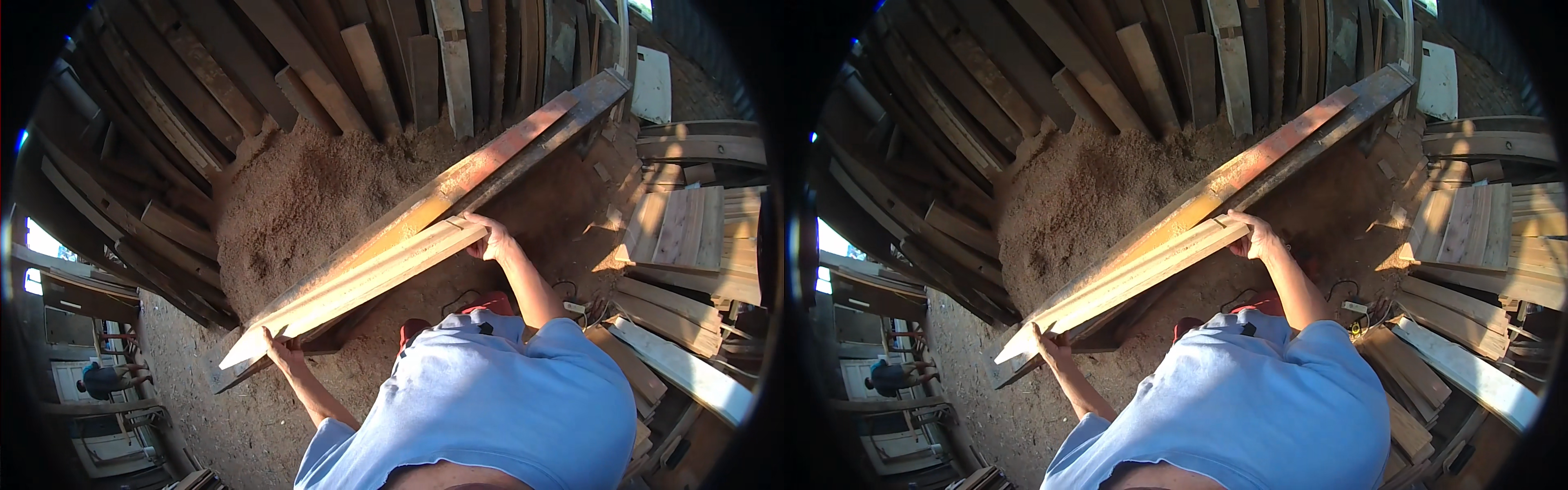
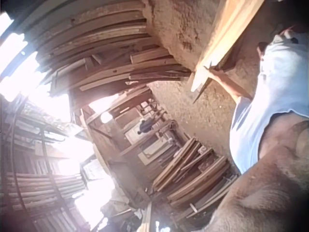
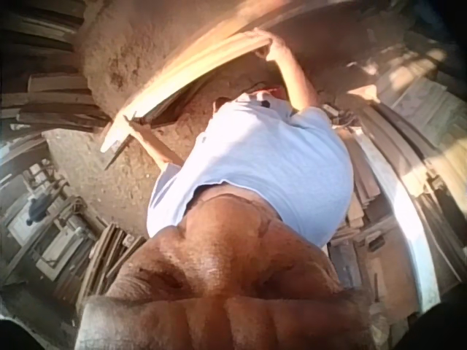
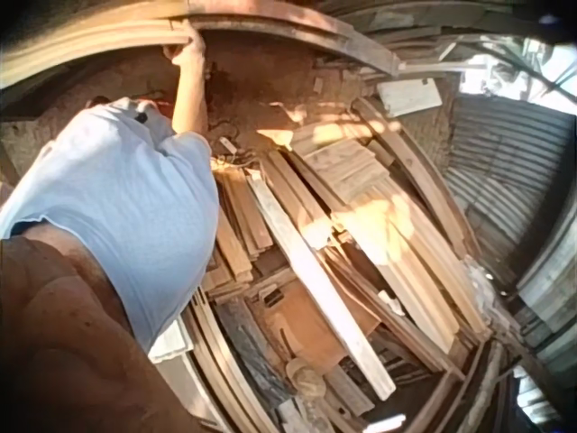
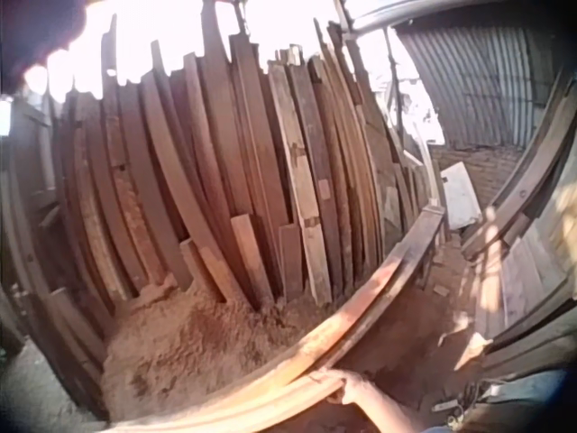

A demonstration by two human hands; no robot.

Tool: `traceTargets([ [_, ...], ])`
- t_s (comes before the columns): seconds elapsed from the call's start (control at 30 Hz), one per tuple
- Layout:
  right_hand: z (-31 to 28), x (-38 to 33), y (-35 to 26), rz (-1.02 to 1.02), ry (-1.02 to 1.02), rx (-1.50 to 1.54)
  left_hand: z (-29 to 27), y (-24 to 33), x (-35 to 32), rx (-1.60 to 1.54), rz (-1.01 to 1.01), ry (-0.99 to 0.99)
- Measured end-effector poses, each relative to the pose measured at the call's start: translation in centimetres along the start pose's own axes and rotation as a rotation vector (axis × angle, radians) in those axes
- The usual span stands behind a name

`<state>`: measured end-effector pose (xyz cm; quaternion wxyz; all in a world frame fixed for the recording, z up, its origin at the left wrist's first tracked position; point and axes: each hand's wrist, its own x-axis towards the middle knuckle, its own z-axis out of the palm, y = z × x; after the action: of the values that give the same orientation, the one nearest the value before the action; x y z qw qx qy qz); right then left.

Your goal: The person uses a belt sander to smooth the surface of a wooden board and then lifts the board to turn it over.

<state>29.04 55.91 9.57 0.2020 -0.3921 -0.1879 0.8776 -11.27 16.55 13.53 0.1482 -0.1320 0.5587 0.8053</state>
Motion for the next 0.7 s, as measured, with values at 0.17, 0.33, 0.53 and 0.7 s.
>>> traceTargets([
  [0.17,-1.9,-2.0,1.8,-0.186,-0.246,-0.050,-3.5,-5.8,-2.1,-0.269,-0.171,-0.021],
  [0.33,4.3,-7.4,-0.7,-0.335,-0.441,-0.225,-7.5,-7.8,-4.5,-0.410,-0.078,-0.247],
  [0.53,15.2,-14.3,-3.5,-0.638,-0.634,-0.554,-5.1,-8.9,-1.7,-0.319,0.080,-0.174],
  [0.7,20.6,-16.3,-3.1,-0.710,-0.853,-0.688,-5.4,-6.6,0.0,-0.669,0.076,-0.330],
])
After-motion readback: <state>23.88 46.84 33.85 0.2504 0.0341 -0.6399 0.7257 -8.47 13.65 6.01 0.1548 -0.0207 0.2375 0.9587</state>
